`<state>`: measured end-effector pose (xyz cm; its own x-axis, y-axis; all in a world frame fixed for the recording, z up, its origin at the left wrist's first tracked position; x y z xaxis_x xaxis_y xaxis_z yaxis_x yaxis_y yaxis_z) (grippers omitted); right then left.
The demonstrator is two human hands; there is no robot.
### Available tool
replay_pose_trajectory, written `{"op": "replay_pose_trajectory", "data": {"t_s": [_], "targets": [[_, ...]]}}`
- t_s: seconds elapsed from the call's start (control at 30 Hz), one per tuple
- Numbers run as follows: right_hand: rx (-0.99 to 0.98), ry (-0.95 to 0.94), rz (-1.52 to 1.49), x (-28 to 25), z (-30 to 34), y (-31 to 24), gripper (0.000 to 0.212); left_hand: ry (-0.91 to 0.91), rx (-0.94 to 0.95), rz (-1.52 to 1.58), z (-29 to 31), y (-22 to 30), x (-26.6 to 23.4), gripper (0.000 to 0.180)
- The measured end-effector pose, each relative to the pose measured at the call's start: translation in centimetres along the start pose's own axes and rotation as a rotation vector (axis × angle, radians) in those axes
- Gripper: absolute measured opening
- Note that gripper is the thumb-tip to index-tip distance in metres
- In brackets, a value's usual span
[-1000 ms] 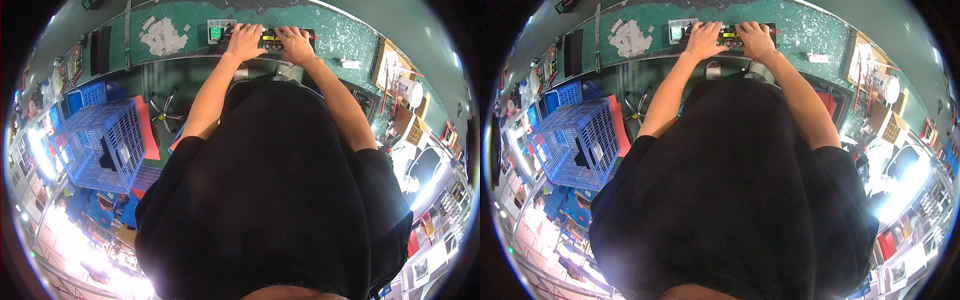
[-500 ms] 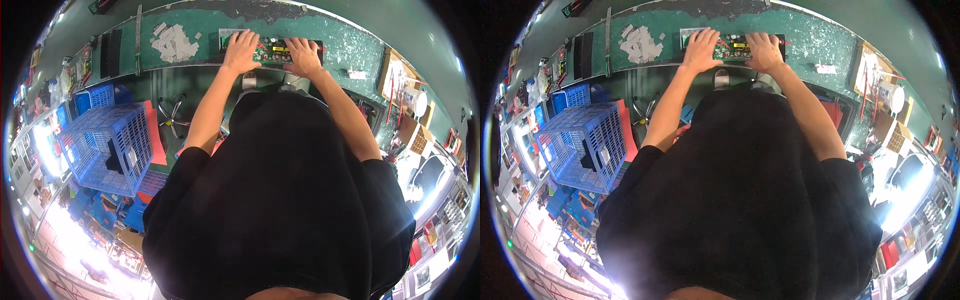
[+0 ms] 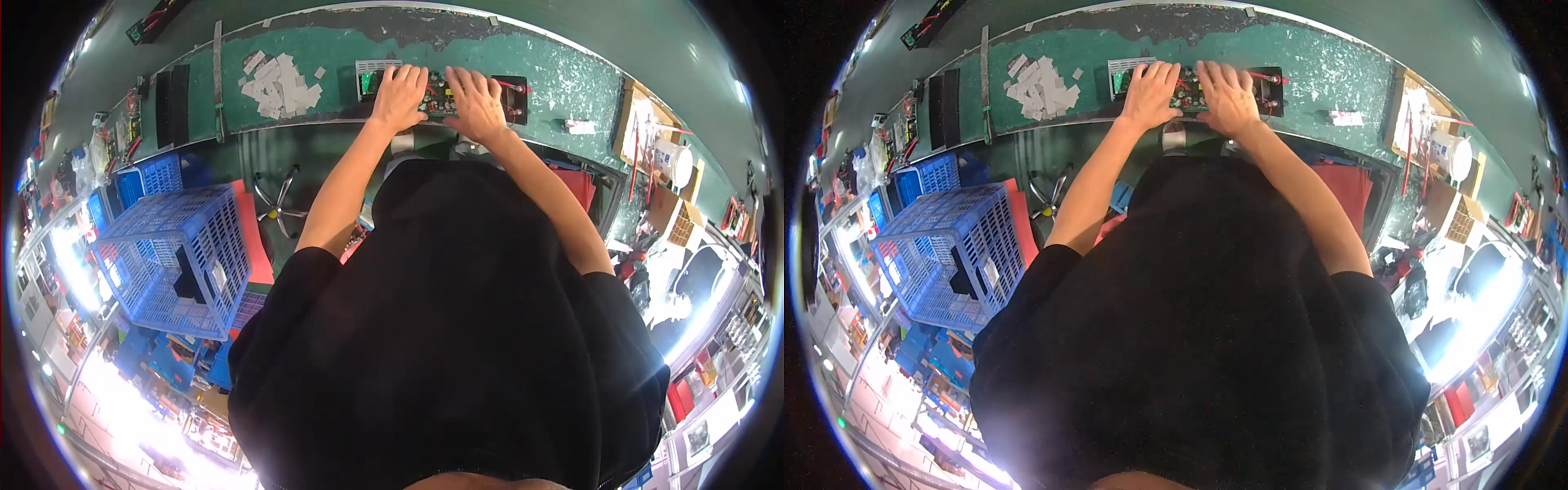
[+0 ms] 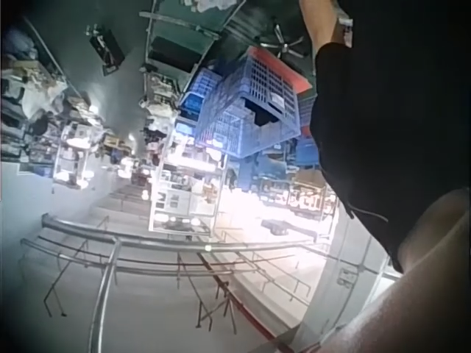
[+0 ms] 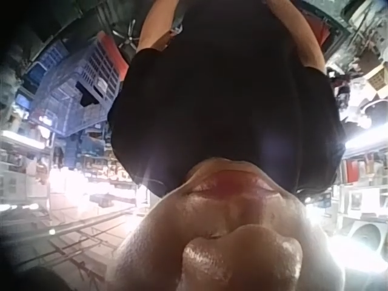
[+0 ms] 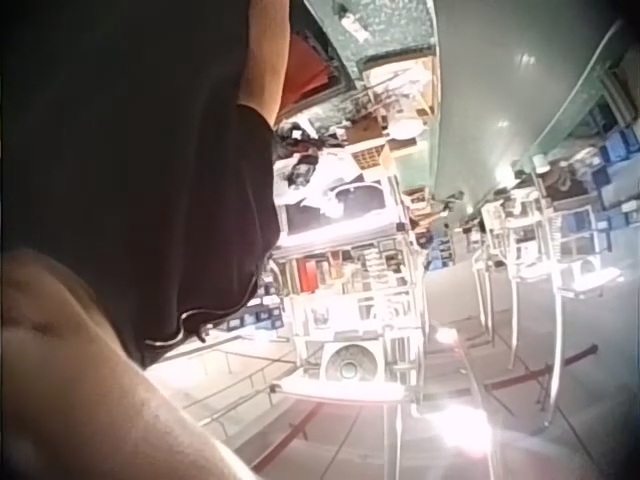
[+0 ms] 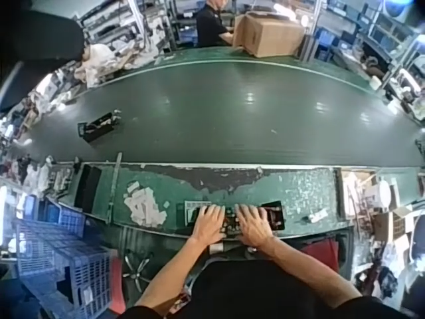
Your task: Assembling electronic components, connecting wires, and applying labels to circuit boards on a factory production line.
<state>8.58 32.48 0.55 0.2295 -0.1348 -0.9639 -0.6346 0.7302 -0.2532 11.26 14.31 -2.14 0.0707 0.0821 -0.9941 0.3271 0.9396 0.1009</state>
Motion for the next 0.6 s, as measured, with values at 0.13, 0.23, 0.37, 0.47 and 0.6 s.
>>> {"op": "replay_pose_trajectory", "data": {"t_s": [0.13,0.23,0.37,0.47,0.6], "targets": [[-0.065,-0.024,0.124,0.9,-1.4,-1.1,0.096,0.088,0.060,-0.038,-0.1,-0.1,0.2,0.083],[-0.057,-0.029,0.095,1.6,-1.8,-1.4,0.090,0.091,0.071,-0.011,-0.3,-0.2,0.4,0.079],[-0.040,0.038,0.078,2.3,-2.0,-1.7,0.085,0.119,0.083,0.023,-0.1,-0.4,0.4,0.072],[-0.044,0.058,0.085,2.6,-2.1,-1.6,0.081,0.113,0.097,0.025,-0.3,-0.4,0.3,0.071],[-0.052,0.064,0.096,2.8,-2.1,-1.5,0.074,0.145,0.103,0.042,-0.3,-0.4,0.3,0.073]]}}
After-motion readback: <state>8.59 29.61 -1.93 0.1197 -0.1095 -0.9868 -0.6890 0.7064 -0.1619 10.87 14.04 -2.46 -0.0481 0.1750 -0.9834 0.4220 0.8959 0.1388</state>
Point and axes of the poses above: each hand's wrist, its own z-axis away from the middle knuckle, its own x-axis out of the palm, y = z × x, the point moved 1 cm from there along -z, towards the middle knuckle, and after that the axes turned 4 degrees about -z, right-handed, at the moved point
